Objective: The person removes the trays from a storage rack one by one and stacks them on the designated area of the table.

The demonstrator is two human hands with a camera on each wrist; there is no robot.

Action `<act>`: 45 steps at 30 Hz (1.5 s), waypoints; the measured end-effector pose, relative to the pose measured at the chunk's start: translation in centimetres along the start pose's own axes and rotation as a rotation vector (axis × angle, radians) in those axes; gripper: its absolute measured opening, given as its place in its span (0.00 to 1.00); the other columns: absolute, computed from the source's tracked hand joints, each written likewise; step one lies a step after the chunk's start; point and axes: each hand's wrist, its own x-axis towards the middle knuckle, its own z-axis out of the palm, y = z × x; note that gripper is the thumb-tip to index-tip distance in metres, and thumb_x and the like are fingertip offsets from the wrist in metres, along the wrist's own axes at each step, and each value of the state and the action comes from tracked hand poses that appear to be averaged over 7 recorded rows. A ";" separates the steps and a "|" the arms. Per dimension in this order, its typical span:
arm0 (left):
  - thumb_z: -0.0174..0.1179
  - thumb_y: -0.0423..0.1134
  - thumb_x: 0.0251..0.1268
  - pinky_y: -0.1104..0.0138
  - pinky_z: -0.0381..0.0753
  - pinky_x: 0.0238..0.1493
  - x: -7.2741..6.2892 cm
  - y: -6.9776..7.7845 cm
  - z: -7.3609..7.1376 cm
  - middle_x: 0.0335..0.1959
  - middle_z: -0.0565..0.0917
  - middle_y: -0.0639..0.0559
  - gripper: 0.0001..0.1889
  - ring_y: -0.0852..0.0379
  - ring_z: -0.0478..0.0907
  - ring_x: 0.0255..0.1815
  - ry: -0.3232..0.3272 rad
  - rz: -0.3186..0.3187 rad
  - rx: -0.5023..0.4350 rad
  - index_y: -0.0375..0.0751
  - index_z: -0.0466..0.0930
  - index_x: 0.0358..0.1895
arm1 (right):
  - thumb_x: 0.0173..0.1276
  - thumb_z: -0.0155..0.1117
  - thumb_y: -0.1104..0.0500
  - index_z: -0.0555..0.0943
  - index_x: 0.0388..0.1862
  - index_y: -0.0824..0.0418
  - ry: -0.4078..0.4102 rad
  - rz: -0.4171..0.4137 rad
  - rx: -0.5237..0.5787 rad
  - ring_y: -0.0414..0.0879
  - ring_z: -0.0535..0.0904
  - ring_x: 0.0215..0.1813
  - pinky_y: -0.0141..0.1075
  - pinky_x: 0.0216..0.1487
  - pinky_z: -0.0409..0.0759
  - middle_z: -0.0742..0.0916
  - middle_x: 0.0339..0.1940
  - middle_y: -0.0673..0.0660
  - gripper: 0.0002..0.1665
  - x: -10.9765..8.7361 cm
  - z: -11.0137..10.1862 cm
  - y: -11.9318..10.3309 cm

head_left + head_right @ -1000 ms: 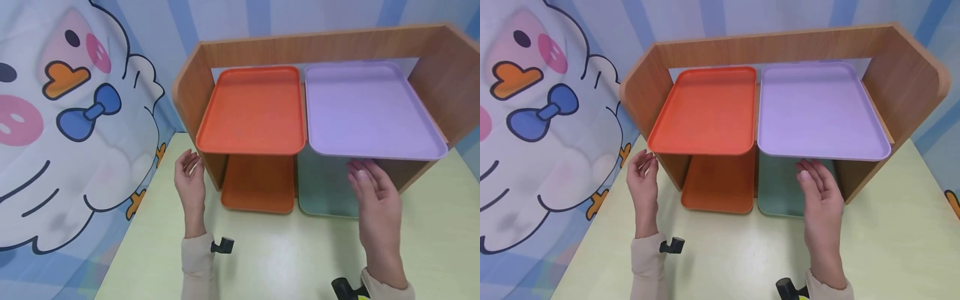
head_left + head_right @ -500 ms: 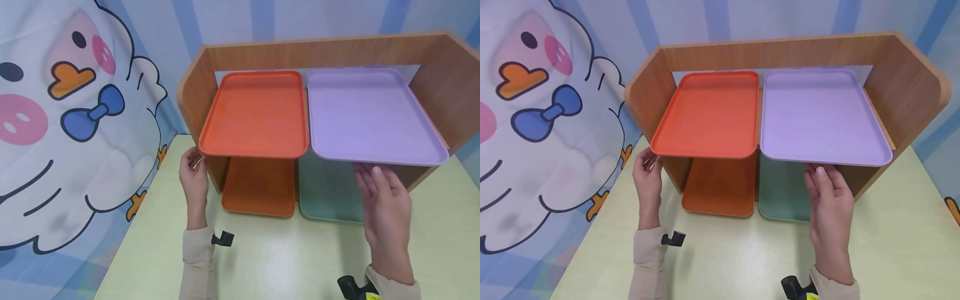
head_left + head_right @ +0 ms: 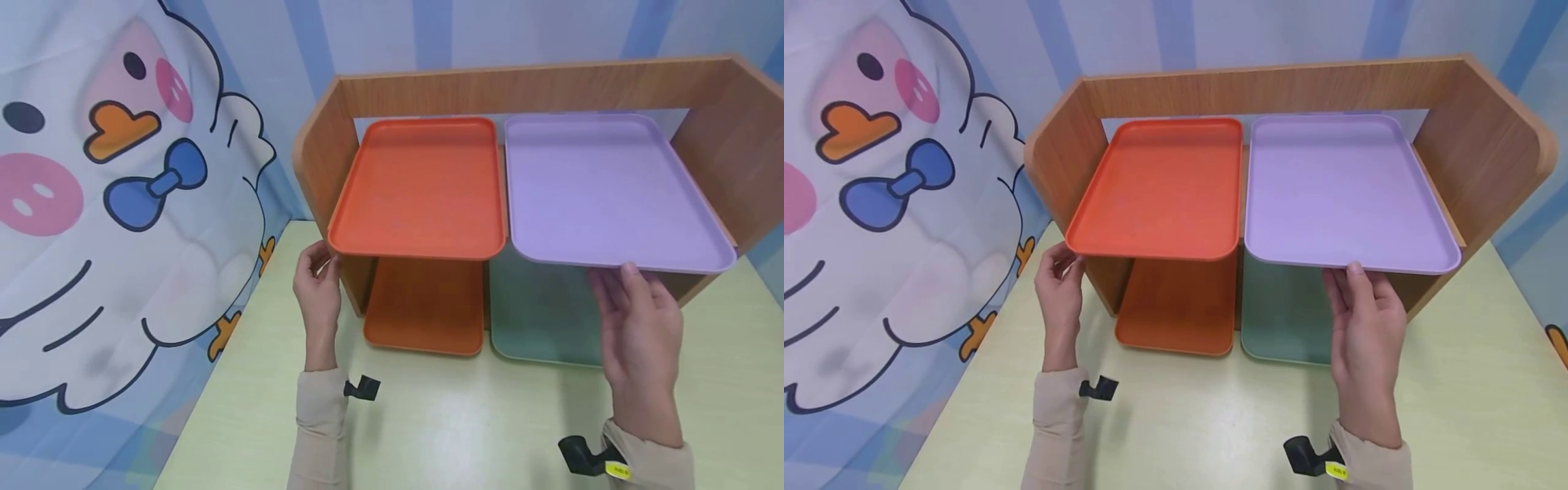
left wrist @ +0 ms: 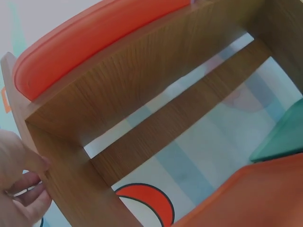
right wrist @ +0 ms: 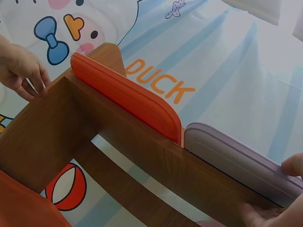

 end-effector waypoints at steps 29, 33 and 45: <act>0.60 0.35 0.65 0.55 0.85 0.46 -0.1 -1.3 0.6 0.43 0.82 0.40 0.19 0.49 0.83 0.45 0.118 0.336 0.201 0.41 0.77 0.60 | 0.60 0.62 0.76 0.74 0.54 0.80 0.110 -0.061 0.122 0.60 0.84 0.49 0.46 0.45 0.82 0.83 0.49 0.72 0.22 0.0 1.1 -0.5; 0.60 0.39 0.64 0.59 0.86 0.46 -0.1 -1.3 0.3 0.43 0.83 0.44 0.20 0.53 0.83 0.45 0.104 0.331 0.197 0.46 0.77 0.60 | 0.59 0.61 0.79 0.74 0.51 0.82 0.130 -0.062 0.141 0.61 0.84 0.46 0.48 0.43 0.82 0.84 0.46 0.73 0.20 0.1 1.2 -0.4; 0.60 0.30 0.64 0.53 0.86 0.43 -0.8 0.8 0.2 0.44 0.82 0.37 0.19 0.44 0.83 0.45 0.095 0.366 0.191 0.36 0.77 0.59 | 0.59 0.59 0.81 0.74 0.46 0.84 0.129 -0.088 0.182 0.64 0.83 0.47 0.50 0.43 0.82 0.84 0.45 0.76 0.15 0.2 1.4 0.0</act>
